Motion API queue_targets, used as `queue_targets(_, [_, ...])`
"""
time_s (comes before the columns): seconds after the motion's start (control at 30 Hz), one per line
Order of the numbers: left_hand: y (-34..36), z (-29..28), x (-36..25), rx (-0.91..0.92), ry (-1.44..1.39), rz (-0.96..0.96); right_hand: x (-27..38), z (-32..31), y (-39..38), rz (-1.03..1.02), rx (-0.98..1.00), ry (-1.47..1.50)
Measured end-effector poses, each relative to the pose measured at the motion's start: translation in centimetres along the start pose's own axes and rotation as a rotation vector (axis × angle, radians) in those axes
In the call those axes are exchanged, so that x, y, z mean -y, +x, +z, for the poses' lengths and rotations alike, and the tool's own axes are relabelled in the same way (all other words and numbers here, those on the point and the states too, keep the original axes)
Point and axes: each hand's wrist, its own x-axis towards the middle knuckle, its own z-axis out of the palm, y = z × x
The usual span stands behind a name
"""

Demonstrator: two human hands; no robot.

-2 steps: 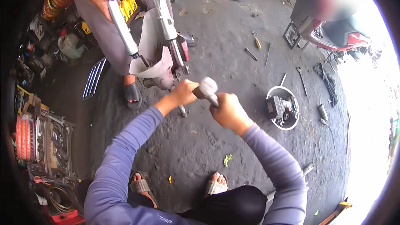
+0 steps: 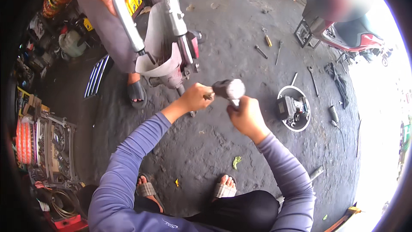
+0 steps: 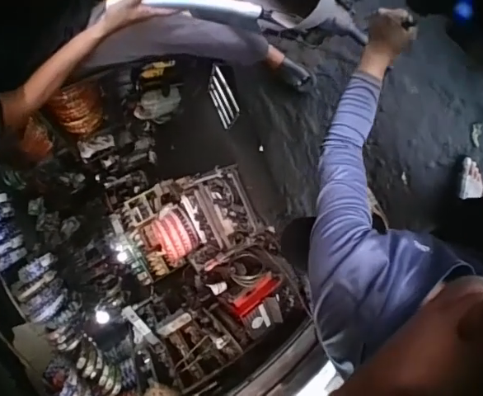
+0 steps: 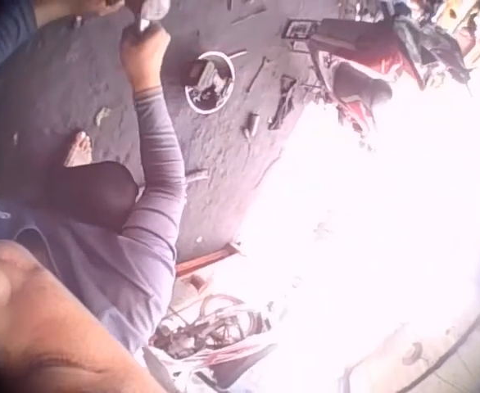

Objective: The recorder is assembling and repairing a motorcycle front fork assembly, including installing the fender and shock absorbers using power tools and manual tools.

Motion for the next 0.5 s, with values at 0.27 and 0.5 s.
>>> queue_targets(0.27, [-6.7, -11.2, -5.9, -0.501, -0.827, -0.026, -1.4, -1.0, -4.3, 0.181, -0.057, 0.131])
queue_targets(0.5, [-3.2, -13.5, -0.5, -0.448, -0.934, -0.08, 1.8, -1.0, -4.8, 0.214, 0.052, 0.087])
